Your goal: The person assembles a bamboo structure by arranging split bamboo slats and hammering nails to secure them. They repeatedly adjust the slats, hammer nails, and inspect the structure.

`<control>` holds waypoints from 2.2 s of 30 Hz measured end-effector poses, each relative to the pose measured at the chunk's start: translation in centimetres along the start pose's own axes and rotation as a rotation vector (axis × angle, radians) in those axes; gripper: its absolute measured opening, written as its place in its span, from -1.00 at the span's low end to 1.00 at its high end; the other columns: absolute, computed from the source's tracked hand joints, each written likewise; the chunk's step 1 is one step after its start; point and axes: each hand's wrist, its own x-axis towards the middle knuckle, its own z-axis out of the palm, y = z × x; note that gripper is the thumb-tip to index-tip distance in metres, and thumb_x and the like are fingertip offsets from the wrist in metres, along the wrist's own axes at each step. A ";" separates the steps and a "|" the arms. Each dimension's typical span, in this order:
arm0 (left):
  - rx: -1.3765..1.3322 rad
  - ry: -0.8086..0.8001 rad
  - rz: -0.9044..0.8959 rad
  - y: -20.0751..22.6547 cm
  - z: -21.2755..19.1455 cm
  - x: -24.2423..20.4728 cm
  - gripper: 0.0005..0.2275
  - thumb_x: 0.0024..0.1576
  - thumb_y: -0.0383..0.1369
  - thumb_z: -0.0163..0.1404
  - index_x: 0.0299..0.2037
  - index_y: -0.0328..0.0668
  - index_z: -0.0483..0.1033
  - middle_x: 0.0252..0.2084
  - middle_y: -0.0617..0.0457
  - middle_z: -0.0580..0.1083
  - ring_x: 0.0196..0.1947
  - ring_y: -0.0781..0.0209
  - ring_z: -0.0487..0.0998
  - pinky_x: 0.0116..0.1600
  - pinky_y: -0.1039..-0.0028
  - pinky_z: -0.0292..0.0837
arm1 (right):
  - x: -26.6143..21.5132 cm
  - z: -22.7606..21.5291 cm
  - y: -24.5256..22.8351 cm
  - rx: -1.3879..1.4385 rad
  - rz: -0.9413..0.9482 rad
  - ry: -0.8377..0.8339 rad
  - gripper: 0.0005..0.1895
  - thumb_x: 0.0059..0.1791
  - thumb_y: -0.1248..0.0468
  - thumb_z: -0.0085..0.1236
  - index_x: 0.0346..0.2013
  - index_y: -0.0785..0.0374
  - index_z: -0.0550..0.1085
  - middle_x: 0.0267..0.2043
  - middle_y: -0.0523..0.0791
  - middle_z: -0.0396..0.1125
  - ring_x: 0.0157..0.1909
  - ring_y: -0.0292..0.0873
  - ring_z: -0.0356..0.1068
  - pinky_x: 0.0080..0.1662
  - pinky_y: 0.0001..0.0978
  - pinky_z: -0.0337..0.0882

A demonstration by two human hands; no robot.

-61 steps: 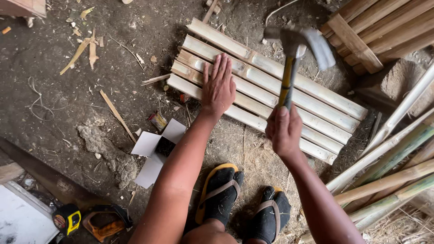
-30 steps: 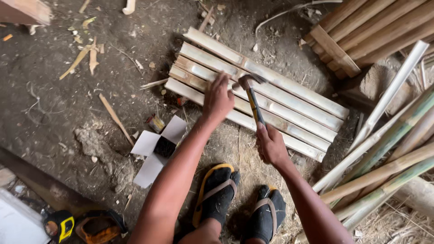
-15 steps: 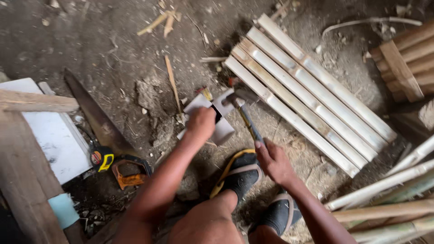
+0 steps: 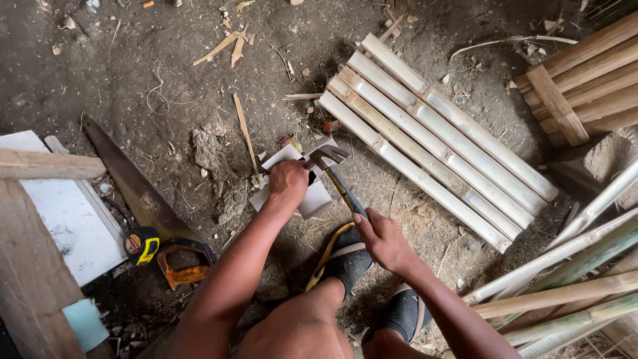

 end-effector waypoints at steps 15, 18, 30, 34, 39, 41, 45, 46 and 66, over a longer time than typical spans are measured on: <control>0.116 0.032 0.089 1.4 -3.5 -3.9 -0.84 0.26 -0.48 -0.08 -0.18 -0.44 0.56 -0.24 -0.31 0.55 -0.32 -0.05 0.65 -0.27 0.22 0.65 | -1.7 -0.2 1.1 0.081 0.010 0.032 -0.46 0.13 -0.16 -0.35 -0.45 0.16 0.34 -0.70 -0.21 0.16 -0.69 -0.25 0.09 -0.60 -0.23 0.23; 0.162 -0.015 0.037 2.3 -3.9 -4.0 -0.86 0.21 -0.65 -0.10 -0.11 -0.50 0.53 -0.21 -0.34 0.54 -0.33 -0.04 0.66 -0.30 0.34 0.70 | -2.2 -0.4 1.0 0.144 0.044 0.020 -0.47 0.13 -0.15 -0.35 -0.43 0.16 0.35 -0.69 -0.20 0.16 -0.71 -0.26 0.10 -0.62 -0.27 0.21; -0.109 0.117 0.380 12.2 -5.2 -3.0 -0.88 0.13 -0.50 0.02 -0.21 -0.32 0.60 -0.25 -0.31 0.56 -0.23 -0.20 0.62 -0.14 0.11 0.56 | -3.5 -3.2 4.1 0.373 0.158 0.273 -0.51 0.13 -0.10 -0.18 -0.42 0.25 0.35 -0.65 -0.17 0.21 -0.69 -0.27 0.18 -0.60 -0.33 0.22; -0.148 0.228 0.569 20.6 -1.0 1.6 -0.86 0.23 -0.48 -0.03 -0.30 -0.31 0.60 -0.26 -0.27 0.56 -0.20 -0.25 0.58 -0.11 0.06 0.49 | -2.9 -6.7 7.0 0.521 0.207 0.508 -0.56 0.13 -0.04 -0.12 -0.41 0.26 0.32 -0.67 -0.16 0.18 -0.72 -0.26 0.17 -0.64 -0.34 0.21; -0.554 0.390 0.832 28.4 5.0 6.5 -0.91 0.18 -0.44 0.03 -0.20 -0.25 0.58 -0.19 -0.20 0.57 -0.15 -0.24 0.57 -0.05 0.08 0.49 | -2.2 -10.3 12.3 0.333 0.344 0.668 -0.56 0.15 -0.03 -0.18 -0.41 0.25 0.32 -0.69 -0.16 0.21 -0.71 -0.24 0.20 -0.62 -0.30 0.23; -0.508 0.452 0.848 29.9 7.3 7.5 -0.95 0.15 -0.41 0.07 -0.28 -0.15 0.59 -0.11 -0.13 0.59 0.00 -0.19 0.54 0.11 0.03 0.35 | -1.0 -10.9 14.1 0.115 0.402 0.686 -0.52 0.19 -0.04 -0.21 -0.42 0.27 0.30 -0.71 -0.13 0.22 -0.70 -0.21 0.20 -0.60 -0.27 0.18; -0.405 0.598 0.905 31.3 9.2 9.3 -0.96 0.15 -0.34 0.13 -0.35 0.03 0.61 0.09 0.11 0.58 0.35 0.01 0.37 0.47 -0.05 -0.13 | 0.3 -11.2 16.3 0.248 0.484 0.617 -0.51 0.19 -0.07 -0.31 -0.38 0.22 0.32 -0.69 -0.17 0.19 -0.70 -0.24 0.08 -0.65 -0.29 0.15; -0.406 0.580 0.882 31.7 9.1 10.0 -0.96 0.19 -0.32 0.14 -0.30 0.06 0.62 0.14 0.17 0.56 0.41 0.07 0.31 0.54 -0.03 -0.22 | 0.5 -11.1 16.5 0.280 0.413 0.655 -0.52 0.18 -0.07 -0.33 -0.39 0.21 0.31 -0.69 -0.18 0.20 -0.72 -0.27 0.10 -0.67 -0.31 0.18; -0.152 0.574 0.953 28.6 9.7 10.2 -0.60 0.28 -0.29 -0.07 0.29 -0.28 0.40 0.46 -0.08 0.27 0.52 -0.03 0.12 0.58 0.04 -0.29 | -0.4 -9.8 15.9 0.235 -0.462 1.022 -0.62 0.23 0.04 -0.39 -0.13 0.30 0.27 -0.66 -0.25 0.16 -0.71 -0.40 0.10 -0.68 -0.54 0.17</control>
